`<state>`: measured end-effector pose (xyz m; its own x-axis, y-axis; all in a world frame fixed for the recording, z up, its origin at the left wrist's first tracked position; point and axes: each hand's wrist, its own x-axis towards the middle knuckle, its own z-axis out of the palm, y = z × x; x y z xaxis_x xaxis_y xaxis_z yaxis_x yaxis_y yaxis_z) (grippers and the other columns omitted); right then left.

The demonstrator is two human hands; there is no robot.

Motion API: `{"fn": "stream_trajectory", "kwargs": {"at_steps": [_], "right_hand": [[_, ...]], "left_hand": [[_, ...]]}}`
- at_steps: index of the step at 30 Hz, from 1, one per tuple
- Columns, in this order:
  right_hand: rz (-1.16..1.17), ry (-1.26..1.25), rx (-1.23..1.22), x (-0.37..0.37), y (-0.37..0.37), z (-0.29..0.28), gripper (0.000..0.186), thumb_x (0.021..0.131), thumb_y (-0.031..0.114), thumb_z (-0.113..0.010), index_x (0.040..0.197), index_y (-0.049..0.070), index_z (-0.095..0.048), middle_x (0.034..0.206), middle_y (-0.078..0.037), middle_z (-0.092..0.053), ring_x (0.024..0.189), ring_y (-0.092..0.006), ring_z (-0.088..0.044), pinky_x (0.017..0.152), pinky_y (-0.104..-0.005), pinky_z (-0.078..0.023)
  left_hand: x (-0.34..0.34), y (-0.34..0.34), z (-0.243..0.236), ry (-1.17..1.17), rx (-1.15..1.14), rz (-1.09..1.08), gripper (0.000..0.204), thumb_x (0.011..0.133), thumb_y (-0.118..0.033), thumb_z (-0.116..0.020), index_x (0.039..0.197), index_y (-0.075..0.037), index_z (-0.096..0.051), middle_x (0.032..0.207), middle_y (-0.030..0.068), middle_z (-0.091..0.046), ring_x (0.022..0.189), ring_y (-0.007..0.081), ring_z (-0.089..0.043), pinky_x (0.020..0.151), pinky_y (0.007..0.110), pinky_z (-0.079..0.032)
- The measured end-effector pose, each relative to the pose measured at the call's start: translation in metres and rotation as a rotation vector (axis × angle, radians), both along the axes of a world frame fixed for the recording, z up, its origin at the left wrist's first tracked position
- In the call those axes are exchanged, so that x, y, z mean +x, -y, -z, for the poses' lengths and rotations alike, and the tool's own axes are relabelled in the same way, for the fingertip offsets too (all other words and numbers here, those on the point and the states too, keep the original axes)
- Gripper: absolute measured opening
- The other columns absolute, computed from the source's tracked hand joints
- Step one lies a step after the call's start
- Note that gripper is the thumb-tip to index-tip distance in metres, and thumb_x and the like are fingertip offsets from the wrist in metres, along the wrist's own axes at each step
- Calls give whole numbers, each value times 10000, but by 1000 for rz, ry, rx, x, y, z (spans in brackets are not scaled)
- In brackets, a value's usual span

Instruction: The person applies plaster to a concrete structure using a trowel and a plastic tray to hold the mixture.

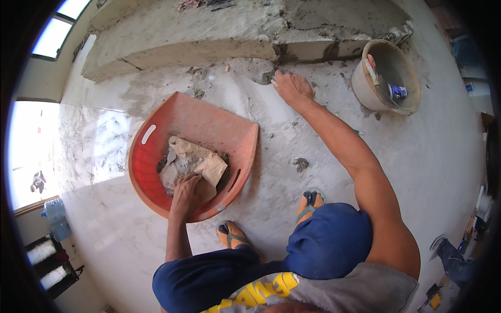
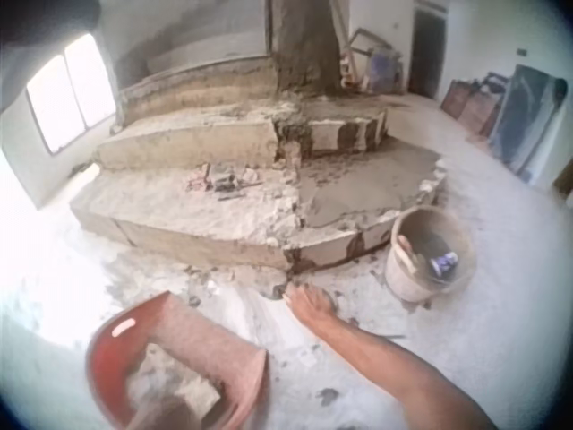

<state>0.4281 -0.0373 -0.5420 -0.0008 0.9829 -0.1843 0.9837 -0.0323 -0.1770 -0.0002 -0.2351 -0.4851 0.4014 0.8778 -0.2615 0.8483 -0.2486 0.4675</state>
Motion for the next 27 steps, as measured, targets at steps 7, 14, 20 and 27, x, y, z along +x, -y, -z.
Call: {"fn": "stream_trajectory", "kwargs": {"at_steps": [7,14,20,27], "right_hand": [[-122,-37,216,-39,60,-9,350,1019,345,-592,1243,85,-528,1118,-214,-640,949,-388,-706,830,-510,-554],[-498,-18,411,-113,152,-20,313,931,210,-634,1232,125,-617,1084,-88,-612,1079,-240,-641,801,-397,-510],[117,-382,-26,-41,201,-38,359,982,282,-659,1223,40,-549,1019,-192,-639,914,-408,-688,721,-512,-519],[1459,-555,230,119,479,-3,376,1058,386,-577,1217,57,-489,769,-69,-563,522,-163,-564,420,-343,-487]], "left_hand": [[-3,0,-1,136,-11,-42,441,806,-41,-693,1239,41,-671,1293,226,-674,1213,407,-641,1049,457,-503],[-2,2,-26,47,-29,-110,314,777,-44,-688,1077,31,-744,1150,220,-684,1105,421,-639,983,460,-513],[8,2,-47,-91,-99,-31,237,773,-108,-728,985,-20,-786,986,190,-657,949,371,-630,861,459,-514],[-10,-22,-48,46,-159,92,286,852,-18,-699,1131,10,-755,1165,182,-684,1026,337,-685,779,420,-569]]}}
